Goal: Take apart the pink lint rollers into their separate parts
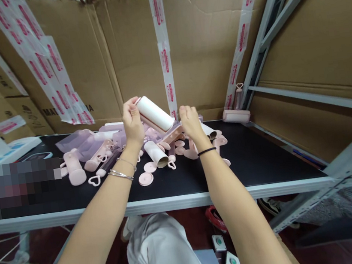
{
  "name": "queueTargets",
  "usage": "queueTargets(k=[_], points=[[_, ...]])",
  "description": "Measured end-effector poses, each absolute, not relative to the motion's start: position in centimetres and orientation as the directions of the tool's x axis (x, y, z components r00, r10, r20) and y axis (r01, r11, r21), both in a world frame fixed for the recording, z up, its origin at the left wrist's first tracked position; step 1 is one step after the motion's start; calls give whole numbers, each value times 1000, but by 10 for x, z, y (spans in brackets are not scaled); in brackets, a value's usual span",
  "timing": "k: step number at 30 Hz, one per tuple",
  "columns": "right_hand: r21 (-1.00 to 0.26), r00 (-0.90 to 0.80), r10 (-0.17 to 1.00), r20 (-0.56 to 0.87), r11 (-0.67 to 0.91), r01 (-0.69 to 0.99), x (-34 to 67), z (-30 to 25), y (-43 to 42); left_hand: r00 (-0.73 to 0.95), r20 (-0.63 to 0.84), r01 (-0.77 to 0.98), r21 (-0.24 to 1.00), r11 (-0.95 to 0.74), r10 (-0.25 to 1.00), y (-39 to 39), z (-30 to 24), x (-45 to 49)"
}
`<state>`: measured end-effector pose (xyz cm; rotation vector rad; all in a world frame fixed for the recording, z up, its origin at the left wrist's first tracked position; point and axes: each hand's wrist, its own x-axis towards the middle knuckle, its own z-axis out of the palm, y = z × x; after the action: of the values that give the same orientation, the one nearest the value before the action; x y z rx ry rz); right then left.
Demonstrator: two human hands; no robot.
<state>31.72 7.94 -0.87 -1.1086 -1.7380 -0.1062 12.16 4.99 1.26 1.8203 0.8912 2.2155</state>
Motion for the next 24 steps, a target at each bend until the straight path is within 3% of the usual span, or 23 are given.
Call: queueTargets(k=[3,8,13,15,18,21,24], points=[[-421,-77,691,718,521,743,301,-16,76,-300,831,194,533,-823,468,52,12,121],[-364,-316,675,667,664,653,281,-18,62,-413,766,65,564,-823,493,61,12,119],[-434,-258,729,634,611,662,280,-16,59,-422,732,54,609,-791,535,67,10,118],[-544,-143,749,648,586,601,281,-13,59,-377,762,144,609,-780,526,64,9,120],[-728,-13,766,642,615,302,282,-7,56,-284,807,268,585,-766,517,55,8,121],[-792,-103,793,601,608,52,280,0,47,-142,853,358,517,-778,502,46,7,123],[-752,-255,746,615,652,94,275,5,35,27,888,438,402,-804,458,40,7,124]])
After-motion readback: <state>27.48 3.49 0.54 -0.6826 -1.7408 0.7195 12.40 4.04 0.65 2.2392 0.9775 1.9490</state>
